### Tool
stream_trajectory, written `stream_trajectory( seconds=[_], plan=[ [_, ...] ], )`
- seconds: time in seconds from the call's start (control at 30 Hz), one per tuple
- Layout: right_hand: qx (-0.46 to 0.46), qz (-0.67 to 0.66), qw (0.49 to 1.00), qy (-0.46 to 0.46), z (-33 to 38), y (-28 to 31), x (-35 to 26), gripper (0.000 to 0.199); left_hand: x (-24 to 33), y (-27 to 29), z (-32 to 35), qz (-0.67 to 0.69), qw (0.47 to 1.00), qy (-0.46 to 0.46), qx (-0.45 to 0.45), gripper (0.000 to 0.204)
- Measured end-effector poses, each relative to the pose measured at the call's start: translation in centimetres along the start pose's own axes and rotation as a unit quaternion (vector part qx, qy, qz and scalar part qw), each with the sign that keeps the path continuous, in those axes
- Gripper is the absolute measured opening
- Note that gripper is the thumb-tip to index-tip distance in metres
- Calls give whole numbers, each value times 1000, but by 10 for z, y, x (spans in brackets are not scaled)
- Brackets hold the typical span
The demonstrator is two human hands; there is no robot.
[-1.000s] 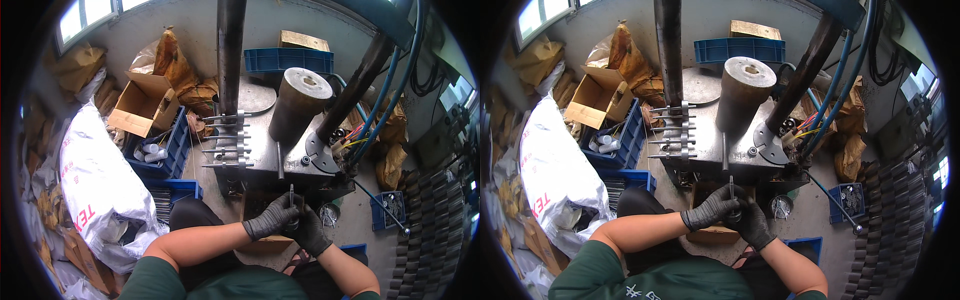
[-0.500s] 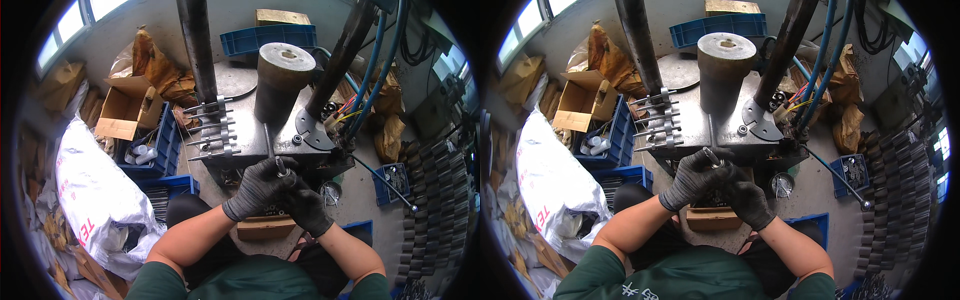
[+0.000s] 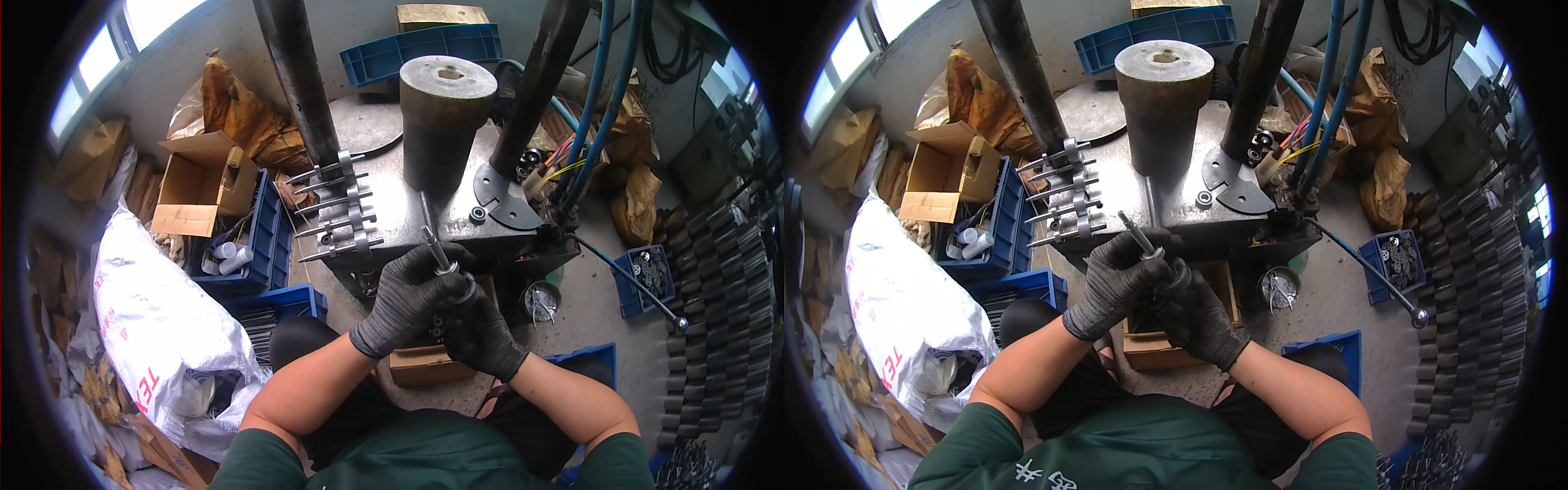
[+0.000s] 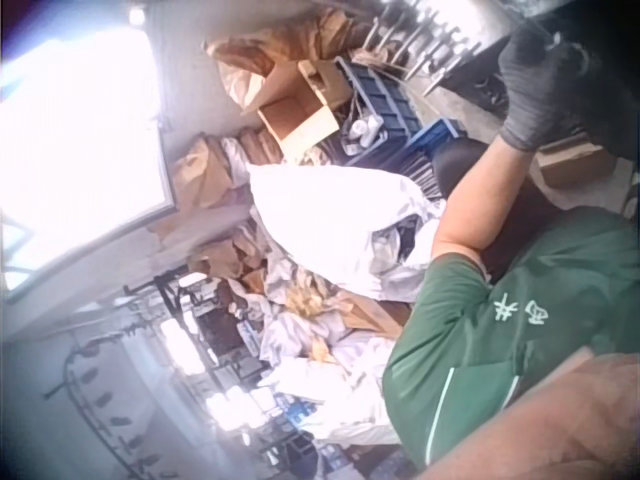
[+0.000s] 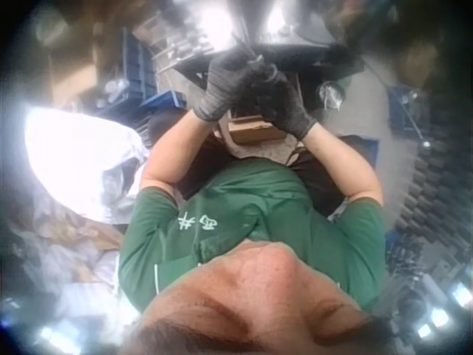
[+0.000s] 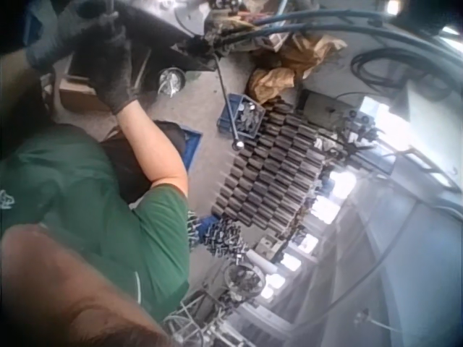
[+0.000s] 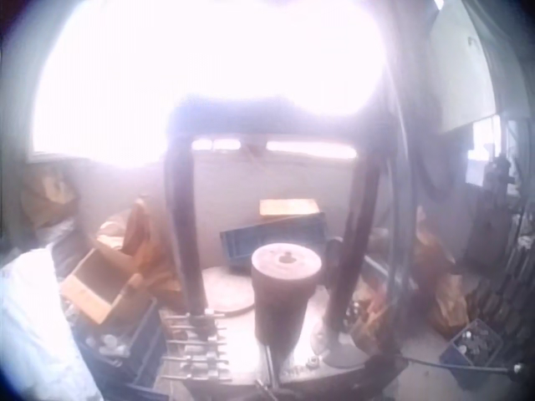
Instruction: The person assembles metal parts by fitting bearings and discs onto metal shafts, press-fitting them together using a press machine, and placing the assembled shafts onto a rack.
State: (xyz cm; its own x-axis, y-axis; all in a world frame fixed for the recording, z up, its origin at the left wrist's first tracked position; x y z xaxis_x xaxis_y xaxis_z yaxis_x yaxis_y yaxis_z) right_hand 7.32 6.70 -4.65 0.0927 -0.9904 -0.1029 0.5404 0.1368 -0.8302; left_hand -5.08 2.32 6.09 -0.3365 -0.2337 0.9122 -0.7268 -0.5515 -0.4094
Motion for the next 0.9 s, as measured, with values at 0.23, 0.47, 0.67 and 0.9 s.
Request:
stream_trajectory(
  seconds=[0.23, 0.47, 0.67, 0.9],
  plan=[
    [80, 159, 973, 149, 9, -27, -22, 53, 4, 16, -3, -17, 999, -36, 30, 38],
    [84, 141, 978, 125, 29, -12, -32, 47, 58, 44, -17, -334, 888, -312, 43, 20],
    [67, 227, 954, 184, 45, -16, -38, 43, 77, 140, -65, 11, 970, -134, 205, 19],
    [52, 212, 961, 167, 40, -14, -38, 40, 18, 214, -124, 329, 909, 34, 253, 14]
  ],
)
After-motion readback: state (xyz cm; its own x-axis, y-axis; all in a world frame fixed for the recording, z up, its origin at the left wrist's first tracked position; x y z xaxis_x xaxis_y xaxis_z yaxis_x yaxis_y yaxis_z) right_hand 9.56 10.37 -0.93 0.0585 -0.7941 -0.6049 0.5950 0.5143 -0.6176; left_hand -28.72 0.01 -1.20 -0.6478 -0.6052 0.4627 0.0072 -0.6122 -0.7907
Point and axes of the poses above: each hand's wrist, its own z-axis away from the middle knuckle, its own y-axis out of the back of the hand, x = y × z, the point moved 7 cm from there along -z, towards the middle knuckle, and after that the axes turned 12 degrees about x, right-handed, at the moved point
